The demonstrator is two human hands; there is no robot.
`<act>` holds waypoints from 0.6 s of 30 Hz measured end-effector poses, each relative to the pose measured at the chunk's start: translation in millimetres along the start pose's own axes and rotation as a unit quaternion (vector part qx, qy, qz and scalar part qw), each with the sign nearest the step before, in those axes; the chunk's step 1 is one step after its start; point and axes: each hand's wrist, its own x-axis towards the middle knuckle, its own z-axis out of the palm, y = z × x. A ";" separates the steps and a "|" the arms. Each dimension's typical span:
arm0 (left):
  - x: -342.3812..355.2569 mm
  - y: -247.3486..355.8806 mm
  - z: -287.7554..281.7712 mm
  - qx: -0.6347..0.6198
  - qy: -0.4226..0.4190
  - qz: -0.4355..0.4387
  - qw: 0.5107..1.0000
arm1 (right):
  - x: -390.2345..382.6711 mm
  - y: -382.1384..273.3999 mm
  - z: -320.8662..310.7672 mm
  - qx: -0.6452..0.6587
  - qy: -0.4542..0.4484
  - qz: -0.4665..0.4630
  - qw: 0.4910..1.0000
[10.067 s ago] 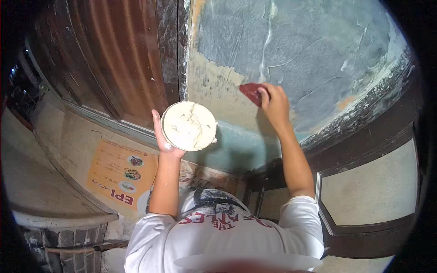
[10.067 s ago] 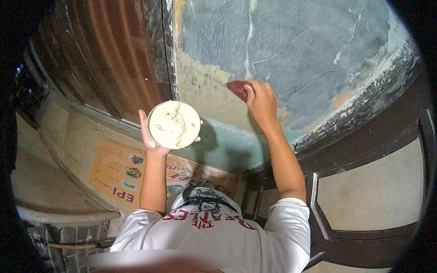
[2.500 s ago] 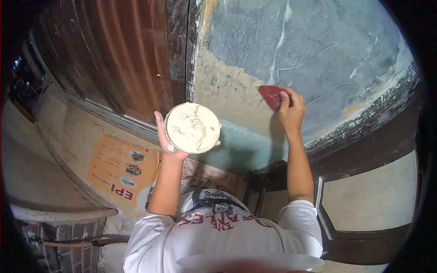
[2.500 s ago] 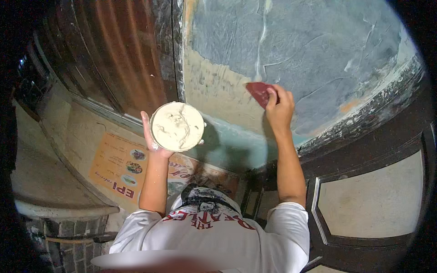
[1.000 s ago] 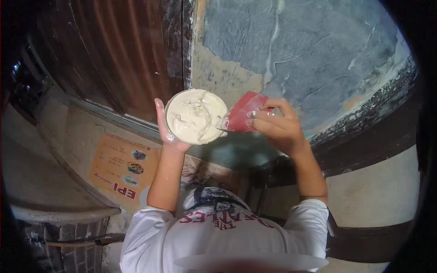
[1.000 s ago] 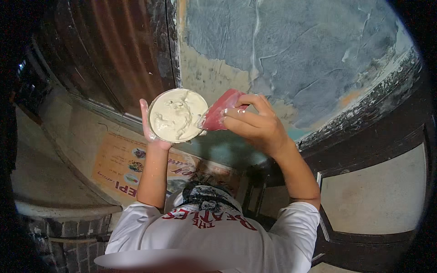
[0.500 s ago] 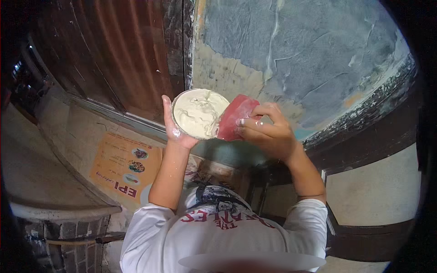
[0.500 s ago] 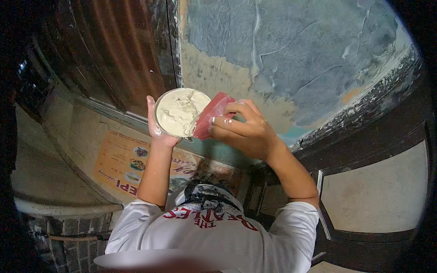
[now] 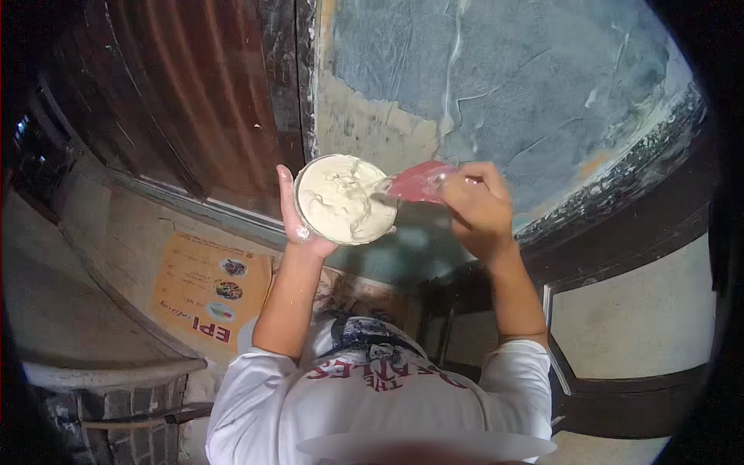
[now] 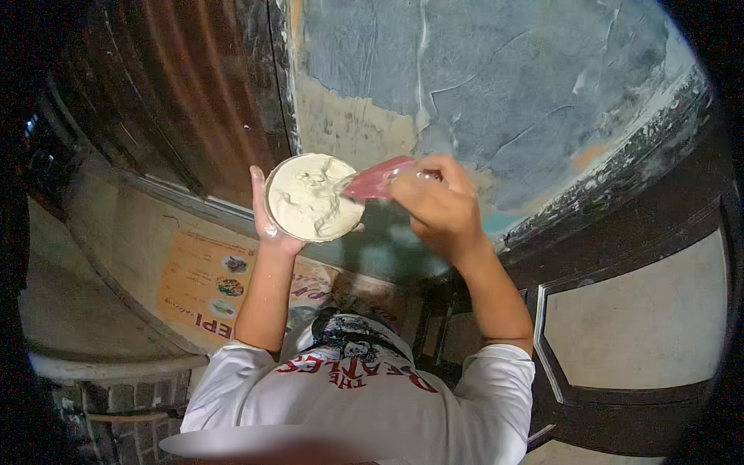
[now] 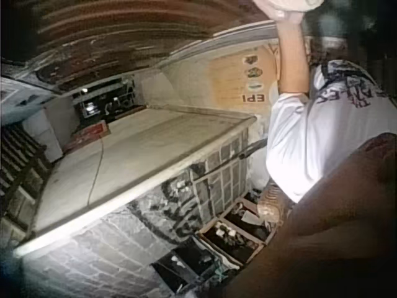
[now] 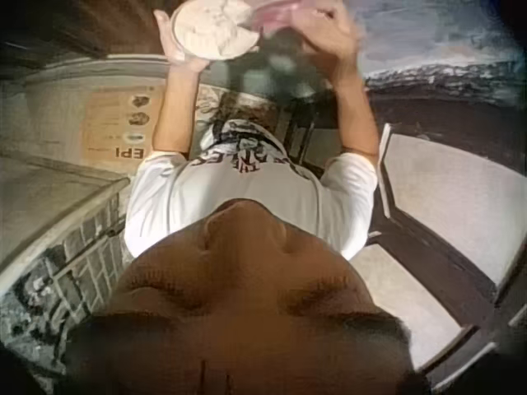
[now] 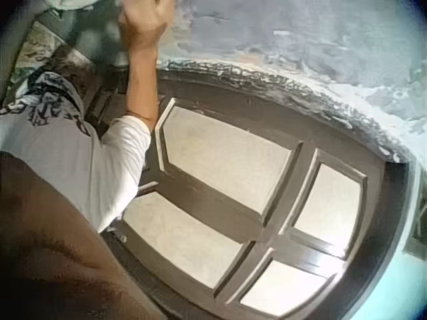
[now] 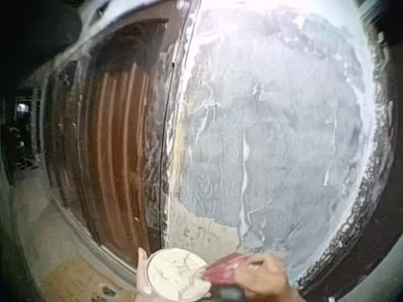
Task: The person applies wall putty to an interior wall using a spatula, patching and smoothing the surface.
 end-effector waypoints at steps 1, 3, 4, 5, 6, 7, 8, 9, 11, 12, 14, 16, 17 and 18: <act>-0.6 0.6 -0.7 0.000 -0.001 -0.001 1.000 | -0.4 9.5 -0.7 0.009 0.039 0.040 0.998; -3.3 6.4 -4.9 -0.044 -0.042 -0.016 0.998 | 5.2 28.4 -4.9 0.001 0.066 0.130 0.989; -1.6 7.5 -14.0 -0.042 -0.028 0.002 0.999 | 4.1 39.3 -6.7 -0.003 0.067 0.130 0.989; -0.9 7.9 -15.4 -0.042 -0.030 0.000 0.999 | -2.2 52.5 -5.5 -0.014 0.084 0.191 0.978; -0.3 8.2 -15.8 -0.029 -0.014 0.010 0.999 | -8.4 63.7 -3.0 -0.026 0.101 0.250 0.963; 0.7 8.0 -18.2 -0.016 0.003 0.020 1.000 | -15.0 73.1 1.0 -0.028 0.101 0.251 0.962; 1.8 9.4 -22.4 -0.028 -0.007 0.017 0.999 | -20.7 81.2 6.1 -0.042 0.088 0.255 0.962; 1.8 9.6 -23.8 -0.028 -0.008 0.016 0.999 | -26.9 88.1 11.3 -0.057 0.074 0.259 0.961; 2.3 10.4 -23.6 -0.028 0.001 0.012 1.000 | -33.1 95.2 21.2 -0.053 0.074 0.260 0.961; 4.7 9.7 -25.4 -0.010 0.005 0.008 1.000 | -35.0 96.2 24.2 -0.071 0.062 0.274 0.957; 6.3 10.4 -25.8 -0.005 -0.004 0.008 1.000 | -33.7 93.9 28.7 -0.108 0.042 0.289 0.950; 7.4 10.8 -24.9 0.001 -0.013 0.006 1.000 | -29.3 92.8 29.3 -0.109 0.054 0.295 0.948; 7.4 11.1 -23.8 -0.008 -0.015 0.006 1.000 | -28.3 92.8 28.9 -0.110 0.066 0.302 0.945; 7.7 11.0 -23.5 -0.016 -0.018 0.006 1.000 | -29.4 95.6 26.6 -0.111 0.076 0.278 0.951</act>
